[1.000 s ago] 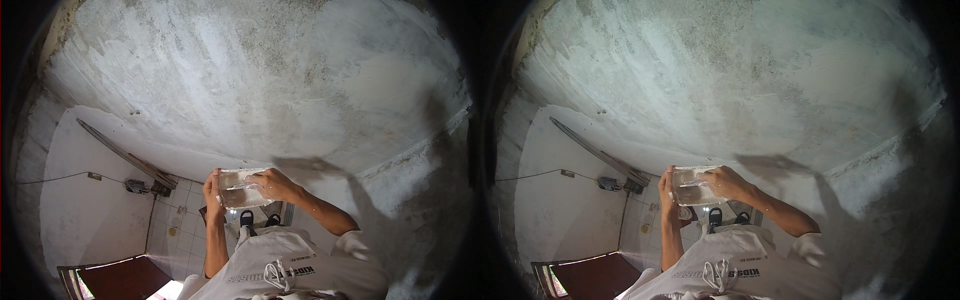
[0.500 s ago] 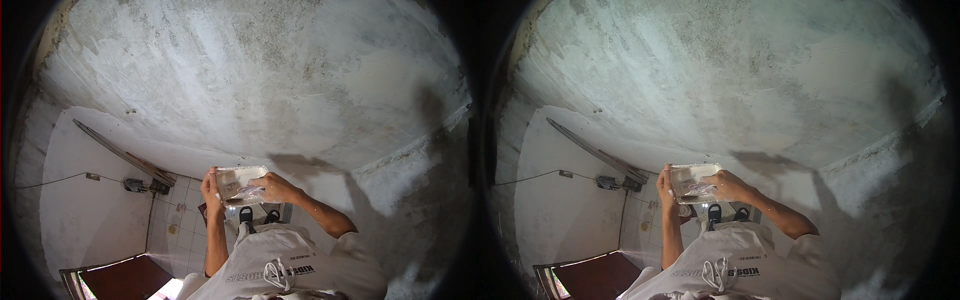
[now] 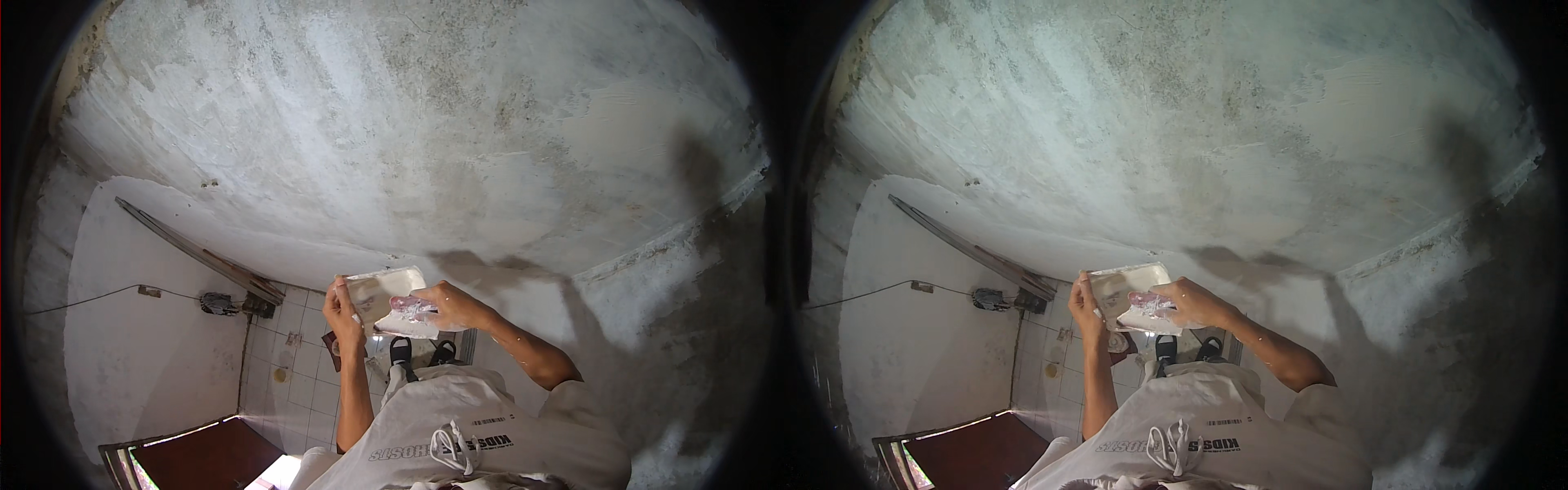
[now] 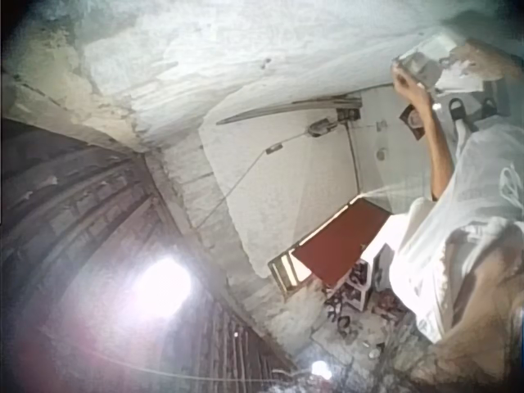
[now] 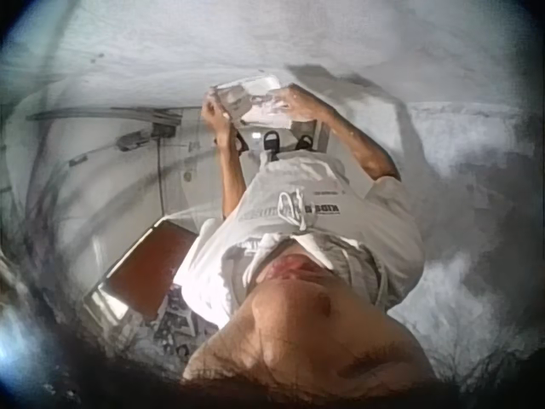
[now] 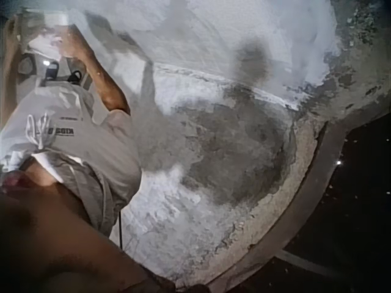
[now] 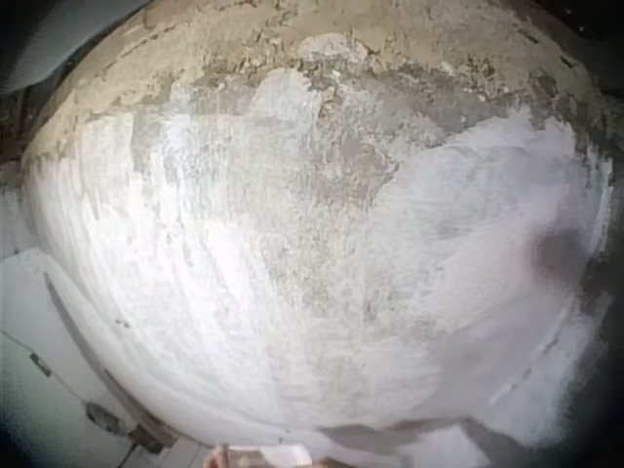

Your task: Plastering a wall using a putty knife and a container of plaster.

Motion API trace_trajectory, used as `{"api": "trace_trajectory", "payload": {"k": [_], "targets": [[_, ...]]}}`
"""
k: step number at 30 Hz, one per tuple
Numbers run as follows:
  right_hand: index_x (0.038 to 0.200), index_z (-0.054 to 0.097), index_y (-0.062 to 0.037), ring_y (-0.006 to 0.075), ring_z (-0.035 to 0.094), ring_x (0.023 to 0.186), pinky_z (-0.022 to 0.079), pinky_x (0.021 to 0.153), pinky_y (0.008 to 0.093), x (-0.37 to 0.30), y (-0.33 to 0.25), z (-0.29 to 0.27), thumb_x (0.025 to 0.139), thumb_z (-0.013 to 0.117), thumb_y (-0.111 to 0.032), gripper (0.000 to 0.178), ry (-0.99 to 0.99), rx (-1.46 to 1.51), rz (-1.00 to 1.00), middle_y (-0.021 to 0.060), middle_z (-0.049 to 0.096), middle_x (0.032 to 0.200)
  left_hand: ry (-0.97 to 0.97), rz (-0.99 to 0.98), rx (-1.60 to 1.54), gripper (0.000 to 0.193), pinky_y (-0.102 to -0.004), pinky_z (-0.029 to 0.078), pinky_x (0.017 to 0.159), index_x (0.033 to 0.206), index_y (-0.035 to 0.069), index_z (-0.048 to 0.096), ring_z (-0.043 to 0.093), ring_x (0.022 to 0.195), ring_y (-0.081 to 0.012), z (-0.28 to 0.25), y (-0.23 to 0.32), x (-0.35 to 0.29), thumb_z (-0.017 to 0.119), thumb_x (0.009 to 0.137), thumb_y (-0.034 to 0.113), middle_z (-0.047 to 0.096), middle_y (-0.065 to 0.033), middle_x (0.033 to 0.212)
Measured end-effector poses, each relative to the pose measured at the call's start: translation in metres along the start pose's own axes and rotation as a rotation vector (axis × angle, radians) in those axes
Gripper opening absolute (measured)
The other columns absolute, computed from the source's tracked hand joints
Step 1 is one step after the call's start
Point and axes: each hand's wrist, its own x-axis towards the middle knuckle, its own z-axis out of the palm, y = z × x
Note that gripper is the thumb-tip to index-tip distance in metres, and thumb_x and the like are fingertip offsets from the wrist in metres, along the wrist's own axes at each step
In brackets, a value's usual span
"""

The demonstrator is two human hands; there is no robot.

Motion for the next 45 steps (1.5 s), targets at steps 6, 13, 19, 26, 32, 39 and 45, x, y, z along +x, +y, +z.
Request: {"api": "trace_trajectory", "payload": {"k": [6, 13, 19, 26, 32, 39, 45], "targets": [[0.111, 0.061, 0.0038, 0.0199, 0.064, 0.079, 0.049, 0.073, 0.0334, -0.016, 0.016, -0.007, 0.079, 0.068, -0.011, 0.036, 0.328, 0.258, 0.091, 0.0210, 0.066, 0.088, 0.125, 0.076, -0.198, 0.033, -0.0239, 0.048, 0.063, 0.098, 0.003, 0.061, 0.056, 0.072, -0.0085, -0.023, 0.000, 0.025, 0.048, 0.099, 0.033, 0.060, -0.0026, 0.081], [0.110, 0.059, 0.0059, 0.0118, 0.060, 0.090, 0.048, 0.079, 0.0268, -0.046, -0.017, -0.052, 0.087, 0.062, -0.007, 0.027, 1.099, 0.438, -0.062, 0.0087, 0.066, 0.098, 0.106, -0.054, -0.331, 0.030, -0.0277, 0.051, 0.067, 0.102, 0.004, 0.057, 0.058, 0.079, -0.0120, -0.039, -0.012, 0.028, 0.048, 0.099, 0.033, 0.058, -0.0041, 0.090], [0.115, 0.057, 0.0062, 0.0224, 0.062, 0.092, 0.048, 0.084, 0.0318, -0.015, -0.028, -0.073, 0.091, 0.052, 0.001, 0.025, 1.842, -0.190, -0.255, 0.0148, 0.065, 0.103, -0.012, -0.159, -0.371, 0.031, -0.0301, 0.053, 0.068, 0.104, 0.004, 0.056, 0.060, 0.081, -0.0146, -0.027, -0.022, 0.027, 0.049, 0.098, 0.034, 0.059, -0.0053, 0.092], [0.126, 0.054, 0.0021, 0.0419, 0.044, 0.126, 0.037, 0.105, 0.0482, 0.076, -0.014, -0.093, 0.079, 0.048, 0.006, 0.048, 1.710, -0.643, -0.191, 0.0242, 0.046, 0.136, -0.089, -0.153, -0.357, 0.041, -0.0361, 0.055, 0.074, 0.115, 0.003, 0.053, 0.062, 0.092, -0.0224, -0.024, -0.015, 0.037, 0.050, 0.096, 0.038, 0.058, -0.0106, 0.106], [0.116, 0.059, 0.0006, 0.0391, 0.056, 0.114, 0.050, 0.090, 0.0383, 0.104, -0.032, -0.039, 0.077, 0.051, 0.009, 0.041, 1.511, -0.567, -0.238, 0.0225, 0.056, 0.123, -0.107, -0.194, -0.332, 0.050, -0.0398, 0.055, 0.080, 0.125, 0.001, 0.047, 0.061, 0.100, -0.0262, -0.030, -0.006, 0.043, 0.050, 0.095, 0.040, 0.056, -0.0144, 0.115], [0.104, 0.060, 0.0070, 0.0342, 0.065, 0.089, 0.050, 0.077, 0.0363, 0.024, -0.017, -0.067, 0.080, 0.049, 0.006, 0.027, 1.950, 0.005, 0.051, 0.0230, 0.065, 0.097, -0.075, -0.162, -0.350, 0.052, -0.0404, 0.055, 0.081, 0.130, 0.001, 0.044, 0.060, 0.102, -0.0273, -0.058, -0.009, 0.044, 0.050, 0.096, 0.040, 0.054, -0.0151, 0.118], [0.133, 0.049, -0.0005, 0.0401, 0.050, 0.121, 0.044, 0.097, 0.0417, 0.061, -0.012, -0.085, 0.071, 0.047, 0.013, 0.064, 1.840, -0.502, -0.117, 0.0263, 0.048, 0.133, -0.065, -0.157, -0.336, 0.055, -0.0417, 0.055, 0.081, 0.135, 0.002, 0.041, 0.060, 0.103, -0.0278, -0.070, -0.027, 0.049, 0.050, 0.096, 0.039, 0.053, -0.0156, 0.121]]}}
